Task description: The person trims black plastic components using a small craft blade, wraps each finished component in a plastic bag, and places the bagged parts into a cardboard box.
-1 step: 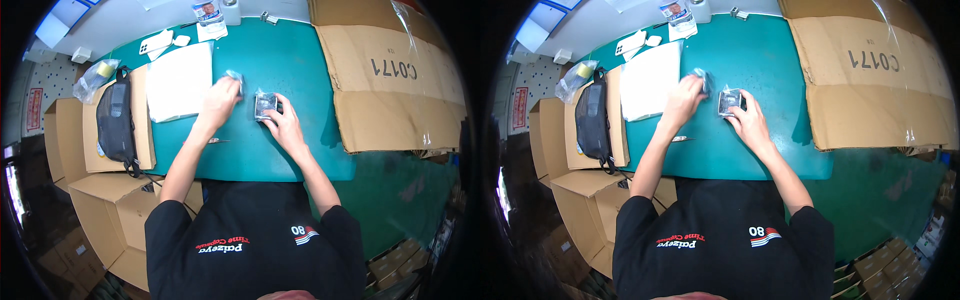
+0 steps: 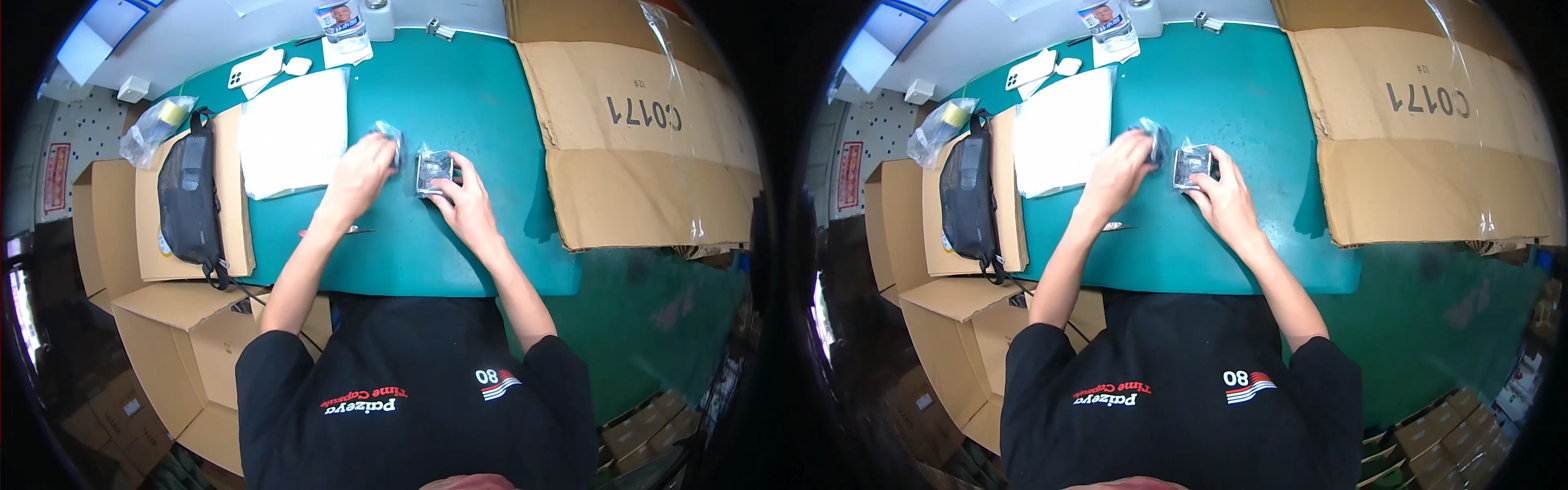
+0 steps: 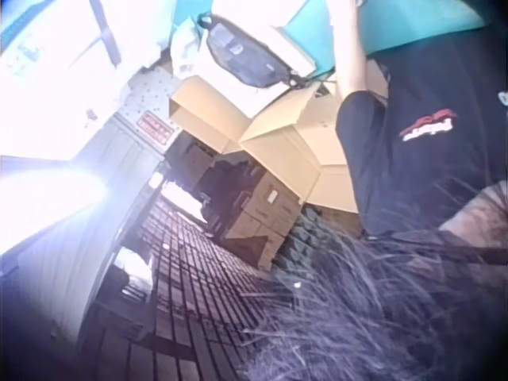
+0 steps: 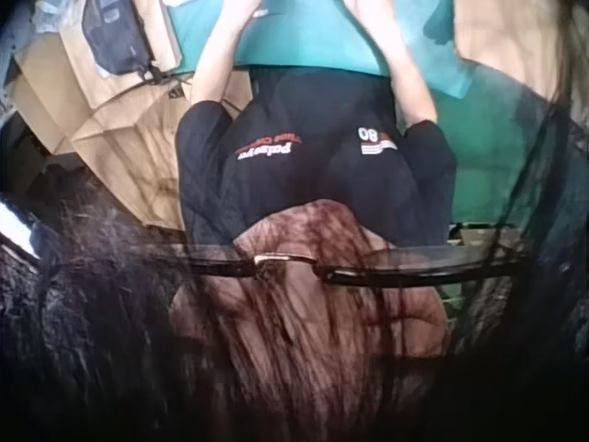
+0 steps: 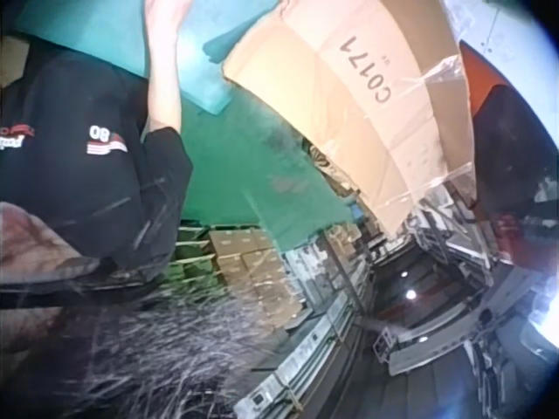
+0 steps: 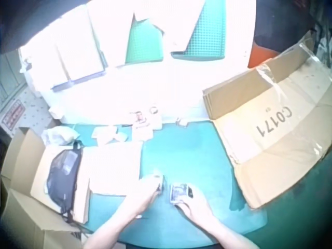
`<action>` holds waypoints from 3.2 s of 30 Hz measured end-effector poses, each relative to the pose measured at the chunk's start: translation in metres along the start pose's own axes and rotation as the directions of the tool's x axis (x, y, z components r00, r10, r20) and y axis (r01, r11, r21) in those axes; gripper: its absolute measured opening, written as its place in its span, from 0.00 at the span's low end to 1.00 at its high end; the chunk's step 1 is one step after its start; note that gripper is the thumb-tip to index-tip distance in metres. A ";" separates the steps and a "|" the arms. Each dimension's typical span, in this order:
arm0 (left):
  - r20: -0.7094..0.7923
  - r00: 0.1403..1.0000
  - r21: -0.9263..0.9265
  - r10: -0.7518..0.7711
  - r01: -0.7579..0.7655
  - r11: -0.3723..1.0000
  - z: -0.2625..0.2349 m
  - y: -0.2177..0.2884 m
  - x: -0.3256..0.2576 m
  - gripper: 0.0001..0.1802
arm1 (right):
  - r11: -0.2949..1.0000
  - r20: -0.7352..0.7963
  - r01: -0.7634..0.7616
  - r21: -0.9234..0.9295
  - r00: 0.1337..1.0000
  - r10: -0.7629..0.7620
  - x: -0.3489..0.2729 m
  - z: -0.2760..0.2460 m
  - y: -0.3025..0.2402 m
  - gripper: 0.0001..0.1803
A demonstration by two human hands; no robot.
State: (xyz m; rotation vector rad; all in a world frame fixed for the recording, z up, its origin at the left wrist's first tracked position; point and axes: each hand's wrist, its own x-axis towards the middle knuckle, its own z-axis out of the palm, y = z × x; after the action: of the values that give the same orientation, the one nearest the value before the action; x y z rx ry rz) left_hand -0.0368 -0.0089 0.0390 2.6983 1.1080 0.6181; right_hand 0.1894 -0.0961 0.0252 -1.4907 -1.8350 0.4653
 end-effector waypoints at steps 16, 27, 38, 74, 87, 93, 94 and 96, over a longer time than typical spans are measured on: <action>0.050 0.996 -0.045 -0.077 0.079 0.996 0.010 0.055 -0.021 0.34 | 0.998 0.007 0.064 0.015 0.998 -0.064 0.012 0.008 -0.002 0.13; -0.172 0.962 -0.139 -0.210 0.188 0.972 0.000 0.068 -0.040 0.17 | 0.877 0.071 -0.118 0.466 0.993 0.095 0.005 -0.028 -0.010 0.30; 0.236 0.753 -0.667 -0.614 0.585 0.461 -0.218 0.076 -0.302 0.21 | 0.916 0.066 -0.262 0.304 0.965 0.254 0.001 -0.025 0.067 0.09; 0.559 -0.231 -0.310 -0.797 0.833 -0.459 -0.133 -0.002 -0.427 0.43 | 0.939 0.093 -0.191 0.285 0.981 0.172 0.023 0.016 0.044 0.07; 0.052 0.161 -0.241 -0.986 0.960 0.144 -0.238 0.074 -0.281 0.14 | 0.891 0.584 0.454 -0.010 0.726 -0.363 0.037 0.007 -0.032 0.09; 0.277 0.954 -0.668 -0.116 0.278 0.690 -0.155 0.106 -0.048 0.28 | 0.504 0.703 0.827 0.248 0.204 -0.682 -0.045 0.040 -0.078 0.08; 0.273 0.961 -0.732 0.034 0.185 0.656 -0.137 0.115 -0.018 0.32 | 0.681 0.773 0.626 0.381 0.189 -0.606 -0.040 0.027 -0.099 0.08; 0.314 0.907 -0.768 0.280 0.069 0.637 -0.099 0.143 0.037 0.34 | 0.581 0.622 0.712 0.394 0.259 -0.739 -0.071 0.053 -0.099 0.09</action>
State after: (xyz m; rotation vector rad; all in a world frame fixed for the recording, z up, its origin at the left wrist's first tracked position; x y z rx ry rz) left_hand 0.0354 -0.0855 0.1822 1.9834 0.4053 0.3759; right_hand 0.0879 -0.1818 0.0338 -0.1627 -2.8806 0.6632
